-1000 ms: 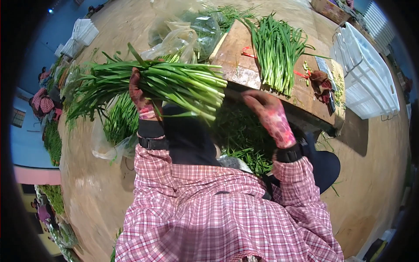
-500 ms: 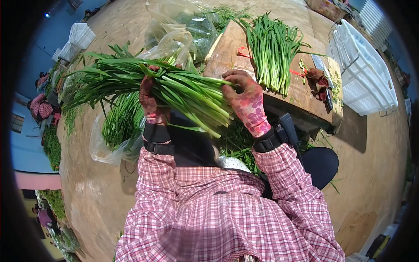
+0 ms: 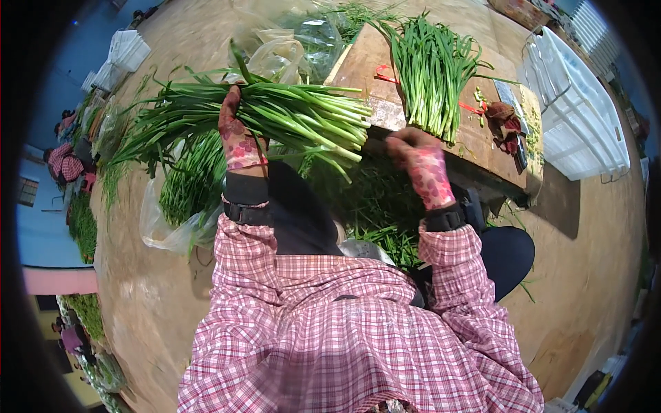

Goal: The person takes a bundle of green leafy vegetables from a plastic bag, aligns the stalks on a wooden board, ties them with a red string, and trims the root ends with a large knife before placing the finished bundle onto a pile.

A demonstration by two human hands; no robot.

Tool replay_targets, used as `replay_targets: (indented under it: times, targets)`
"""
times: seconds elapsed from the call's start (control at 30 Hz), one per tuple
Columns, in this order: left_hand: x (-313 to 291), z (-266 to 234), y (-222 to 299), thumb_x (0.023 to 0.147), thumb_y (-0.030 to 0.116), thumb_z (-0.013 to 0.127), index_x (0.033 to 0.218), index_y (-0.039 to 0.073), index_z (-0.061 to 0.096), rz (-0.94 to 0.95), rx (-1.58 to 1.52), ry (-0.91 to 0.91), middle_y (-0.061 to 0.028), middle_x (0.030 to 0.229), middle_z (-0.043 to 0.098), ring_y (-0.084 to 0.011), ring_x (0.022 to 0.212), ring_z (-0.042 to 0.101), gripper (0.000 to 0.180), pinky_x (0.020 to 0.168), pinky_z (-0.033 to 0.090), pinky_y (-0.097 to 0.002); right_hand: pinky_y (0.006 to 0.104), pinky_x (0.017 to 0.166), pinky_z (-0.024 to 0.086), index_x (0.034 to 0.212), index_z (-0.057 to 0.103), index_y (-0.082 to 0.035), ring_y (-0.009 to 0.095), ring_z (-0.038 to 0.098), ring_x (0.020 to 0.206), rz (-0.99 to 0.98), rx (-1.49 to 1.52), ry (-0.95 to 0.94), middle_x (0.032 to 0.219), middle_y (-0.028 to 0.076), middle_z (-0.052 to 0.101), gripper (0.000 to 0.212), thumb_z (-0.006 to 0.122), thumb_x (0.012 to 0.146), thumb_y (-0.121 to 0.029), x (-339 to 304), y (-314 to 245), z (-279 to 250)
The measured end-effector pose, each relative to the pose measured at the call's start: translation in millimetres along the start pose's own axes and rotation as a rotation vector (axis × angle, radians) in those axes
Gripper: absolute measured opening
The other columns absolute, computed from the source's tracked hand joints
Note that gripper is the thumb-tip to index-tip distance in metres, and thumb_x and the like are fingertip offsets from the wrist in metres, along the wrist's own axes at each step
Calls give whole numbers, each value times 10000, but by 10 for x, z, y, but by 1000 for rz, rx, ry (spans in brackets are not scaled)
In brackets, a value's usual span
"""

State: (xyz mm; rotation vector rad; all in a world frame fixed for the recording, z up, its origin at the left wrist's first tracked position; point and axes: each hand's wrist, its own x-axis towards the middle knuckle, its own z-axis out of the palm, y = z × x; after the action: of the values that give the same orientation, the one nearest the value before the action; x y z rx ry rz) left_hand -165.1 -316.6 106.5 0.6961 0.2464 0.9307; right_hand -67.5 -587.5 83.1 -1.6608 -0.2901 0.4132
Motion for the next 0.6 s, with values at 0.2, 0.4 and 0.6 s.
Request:
replay_targets:
  times: [0.2,0.4,0.6]
  targets:
    - [-119,203,-23,900,169,581,1051,5,607,-66,71,43,-105,959,650,-226,825,645,225,762,544,-346,345,734,472,877,689,-125,217,593,791,-830,-422,123,823,53,627,137,705,749,-79,-126,-153,-9]
    - [-270,399,-214,872,180,604,955,10,607,-201,20,14,-109,840,648,-236,698,640,189,650,541,-352,410,744,404,795,677,-160,264,562,837,-882,-913,58,819,42,606,111,692,731,-250,-80,-233,218]
    - [-173,480,-141,794,104,670,956,-24,643,-134,50,206,-105,854,651,-246,688,641,208,639,547,-350,413,723,436,739,674,-94,292,600,757,-691,-1138,79,773,83,617,98,673,665,-158,-223,-537,106]
